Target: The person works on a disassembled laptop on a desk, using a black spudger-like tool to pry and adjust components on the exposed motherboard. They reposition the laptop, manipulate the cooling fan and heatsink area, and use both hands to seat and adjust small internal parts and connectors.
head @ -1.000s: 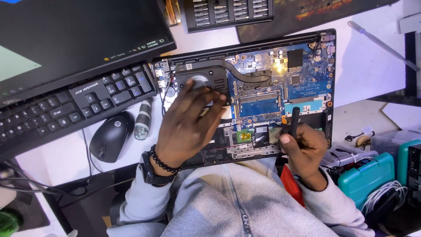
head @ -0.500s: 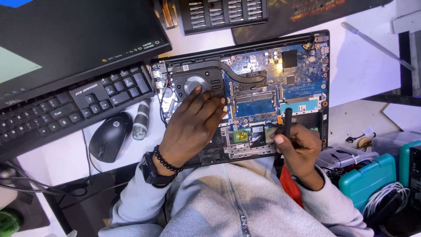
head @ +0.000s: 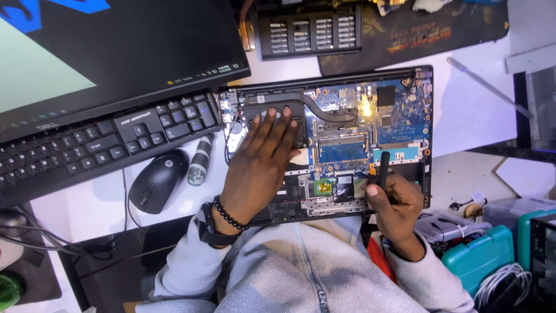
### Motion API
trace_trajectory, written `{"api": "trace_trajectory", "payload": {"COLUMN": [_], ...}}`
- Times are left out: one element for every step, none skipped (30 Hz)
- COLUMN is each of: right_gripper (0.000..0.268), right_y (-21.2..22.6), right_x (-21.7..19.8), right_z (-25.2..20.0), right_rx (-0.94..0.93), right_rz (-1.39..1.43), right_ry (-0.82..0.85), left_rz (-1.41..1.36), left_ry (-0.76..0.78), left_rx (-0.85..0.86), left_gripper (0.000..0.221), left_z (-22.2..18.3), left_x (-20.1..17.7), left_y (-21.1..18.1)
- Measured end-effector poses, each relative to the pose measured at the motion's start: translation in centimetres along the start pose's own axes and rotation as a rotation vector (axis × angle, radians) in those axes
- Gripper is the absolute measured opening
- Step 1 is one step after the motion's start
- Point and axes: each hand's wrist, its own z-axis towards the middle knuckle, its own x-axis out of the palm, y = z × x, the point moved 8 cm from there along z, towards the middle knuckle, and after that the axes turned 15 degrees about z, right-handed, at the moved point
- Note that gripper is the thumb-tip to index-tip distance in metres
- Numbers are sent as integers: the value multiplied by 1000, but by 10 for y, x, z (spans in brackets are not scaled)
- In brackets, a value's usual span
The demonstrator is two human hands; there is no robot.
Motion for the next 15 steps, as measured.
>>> {"api": "trace_trajectory", "payload": {"right_gripper": [29,25,22,22,22,23,23,22,22,22,27,33,33,33,33], "right_y": [0,4,8,6,1,-3,-6,-9,-12,-6,-6,-4,-6,-7,-9], "right_x": [1,2,3,2,0,-2,-3,-4,-6,-3,-2,-2,-2,-2,-3], "right_z": [4,8,13,12,11,8,8,6,5,3,2,-2,-1,-1,-2], "right_rx": [-10,-80,-148,-155,-140,-118,-120,-115,-109,-113,-51,13,10,14,18], "right_rz": [0,159,319,320,303,286,288,279,270,273,141,5,4,18,33], "right_ry": [4,5,9,16,-3,-18,-8,-15,-22,-15,-32,-59,-61,-68,-75], "left_rz": [4,42,80,85,61,34,38,50,62,67,67,62,62,82,103], "left_ry": [-9,-128,-247,-254,-247,-236,-239,-250,-262,-265,-136,-6,-9,-19,-30], "left_rx": [-4,-24,-43,-48,-58,-71,-80,-117,-153,-160,-131,-93,-91,-75,-60], "left_gripper": [49,46,43,43,43,43,43,48,53,53,57,61,61,60,58], "left_z": [-1,-2,-5,-6,-6,-9,-5,-4,-2,-3,-2,-1,0,0,0], "left_x": [4,-1,-5,-3,0,3,3,3,2,0,8,17,17,17,17], "left_y": [-3,-3,-3,-2,-1,0,2,5,9,11,11,9,12,12,12]}}
